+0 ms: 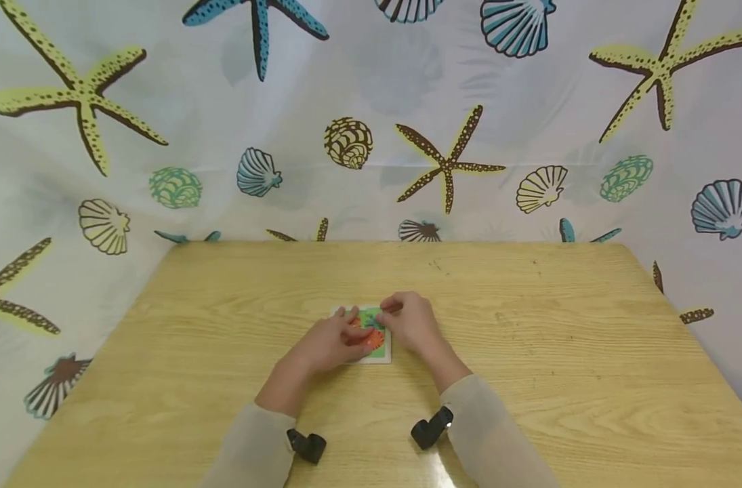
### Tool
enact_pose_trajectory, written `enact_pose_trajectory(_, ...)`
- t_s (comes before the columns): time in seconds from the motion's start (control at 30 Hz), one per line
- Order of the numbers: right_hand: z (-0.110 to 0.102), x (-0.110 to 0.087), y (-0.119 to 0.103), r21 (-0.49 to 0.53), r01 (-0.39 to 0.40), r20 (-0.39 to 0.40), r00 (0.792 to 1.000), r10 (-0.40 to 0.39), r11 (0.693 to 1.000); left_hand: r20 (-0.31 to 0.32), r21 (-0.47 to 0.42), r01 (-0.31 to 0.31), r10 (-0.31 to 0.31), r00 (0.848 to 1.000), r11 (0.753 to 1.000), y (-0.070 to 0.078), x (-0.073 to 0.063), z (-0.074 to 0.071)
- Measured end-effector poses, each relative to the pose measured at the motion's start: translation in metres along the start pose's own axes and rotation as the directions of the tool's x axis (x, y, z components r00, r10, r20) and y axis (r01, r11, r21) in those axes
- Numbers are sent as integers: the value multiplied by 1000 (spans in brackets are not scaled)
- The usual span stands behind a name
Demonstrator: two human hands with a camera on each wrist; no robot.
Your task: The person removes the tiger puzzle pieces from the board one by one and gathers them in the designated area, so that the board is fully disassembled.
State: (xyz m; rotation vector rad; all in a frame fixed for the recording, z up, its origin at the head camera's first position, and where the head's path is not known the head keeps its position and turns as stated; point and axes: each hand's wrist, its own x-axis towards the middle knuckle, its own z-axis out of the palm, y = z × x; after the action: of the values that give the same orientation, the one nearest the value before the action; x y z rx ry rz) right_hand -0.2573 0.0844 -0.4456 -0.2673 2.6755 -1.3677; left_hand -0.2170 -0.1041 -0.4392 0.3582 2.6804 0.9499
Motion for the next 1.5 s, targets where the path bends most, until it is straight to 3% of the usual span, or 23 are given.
enact_pose_trajectory(0.2, 1, 3, 4, 45, -1, -49, 999, 3, 999, -34, -32, -4, 3, 999, 999, -1, -3, 3)
enact_pose_trajectory(0.5, -4, 3, 7, 133, -21, 8, 1000, 20, 991, -31, -51, -14, 12, 999, 999, 1, -1, 3)
enact_pose_trajectory(0.67, -7, 4, 5, 245, -65, 56, 997, 53, 967, -27, -55, -10, 9, 1000, 998, 4, -1, -1)
enact_pose_trajectory(0.9, -8, 5, 4, 338, -129, 44, 992, 121, 932, -42, -76, -12, 9, 999, 997, 2, -2, 1)
enact_pose_trajectory(1.17, -8, 4, 6, 422, -149, 57, 989, 138, 894, -37, -4, 21, -21, 999, 1000, -2, -3, 2)
enact_pose_trajectory(1.5, -18, 3, 5, 429, -187, 86, 982, 166, 884, -33, -26, 23, -24, 999, 999, 2, -2, 1)
